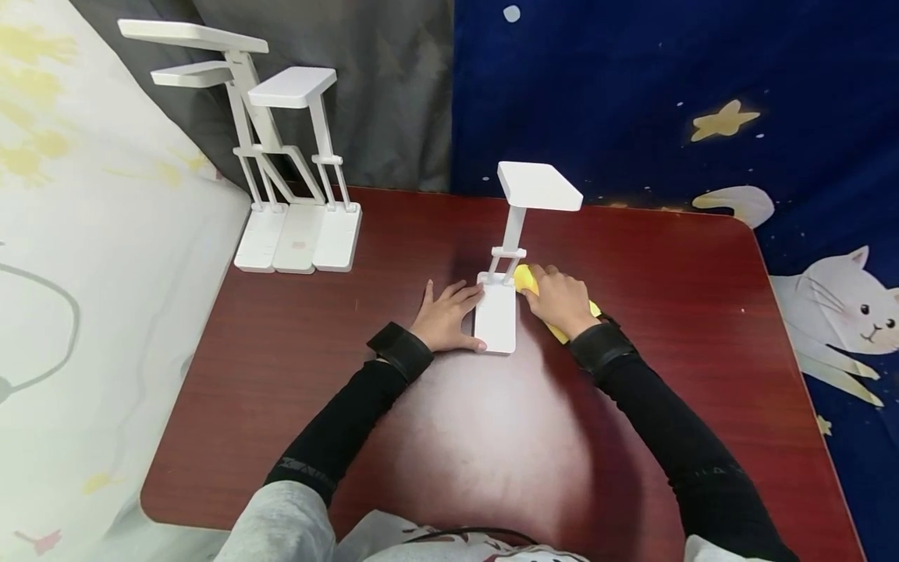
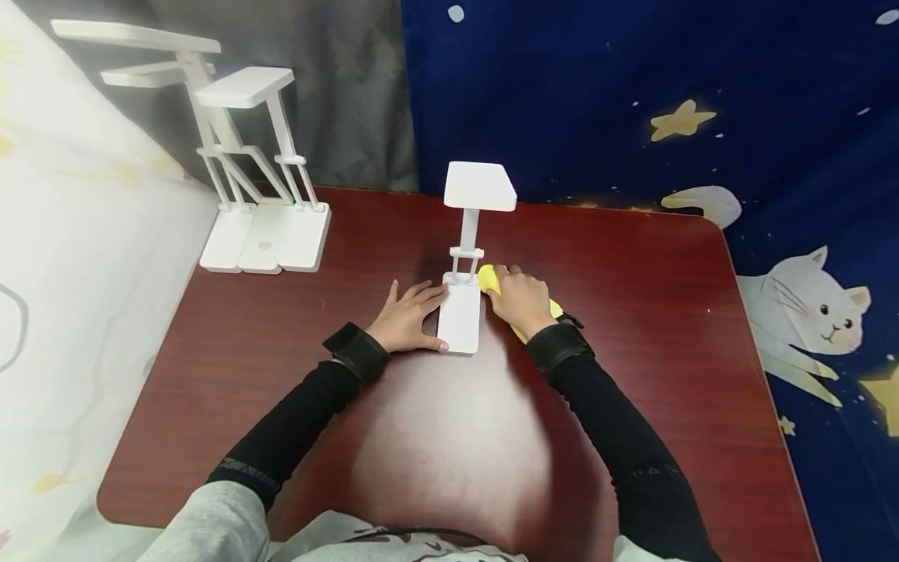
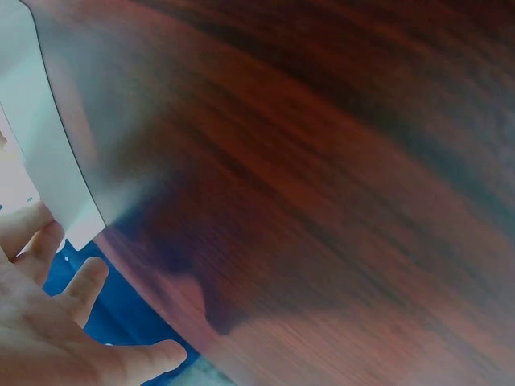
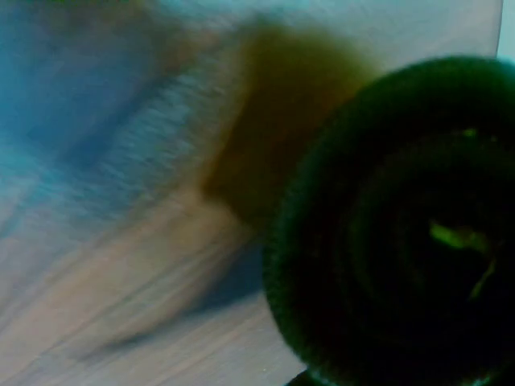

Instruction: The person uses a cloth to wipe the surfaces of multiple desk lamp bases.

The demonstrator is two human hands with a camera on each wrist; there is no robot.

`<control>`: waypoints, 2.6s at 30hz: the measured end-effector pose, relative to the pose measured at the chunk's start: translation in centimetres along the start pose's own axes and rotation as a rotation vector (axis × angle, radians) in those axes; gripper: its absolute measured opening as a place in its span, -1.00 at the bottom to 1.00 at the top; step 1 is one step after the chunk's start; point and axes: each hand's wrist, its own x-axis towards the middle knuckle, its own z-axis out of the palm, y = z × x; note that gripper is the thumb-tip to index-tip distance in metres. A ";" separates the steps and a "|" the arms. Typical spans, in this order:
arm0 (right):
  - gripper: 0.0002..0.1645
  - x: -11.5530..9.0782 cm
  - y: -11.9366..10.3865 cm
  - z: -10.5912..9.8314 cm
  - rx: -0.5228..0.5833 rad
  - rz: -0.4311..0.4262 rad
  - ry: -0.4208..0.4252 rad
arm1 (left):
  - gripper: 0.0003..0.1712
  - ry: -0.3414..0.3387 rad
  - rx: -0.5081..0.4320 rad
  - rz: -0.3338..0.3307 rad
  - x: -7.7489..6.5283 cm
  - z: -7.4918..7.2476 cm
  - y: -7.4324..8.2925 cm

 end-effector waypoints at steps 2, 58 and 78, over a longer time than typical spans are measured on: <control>-0.37 -0.5 0.0 0.0 -0.001 -0.027 0.016 | 0.14 0.006 0.002 -0.004 0.0 -0.1 0.0; -0.42 -11.8 -1.3 0.7 -0.120 -0.449 0.133 | 0.12 -0.031 -0.035 -0.020 -0.1 -1.0 0.1; -0.44 -11.1 -6.2 1.9 -0.133 -0.540 0.128 | 0.11 0.010 -0.020 0.008 -0.4 0.6 0.5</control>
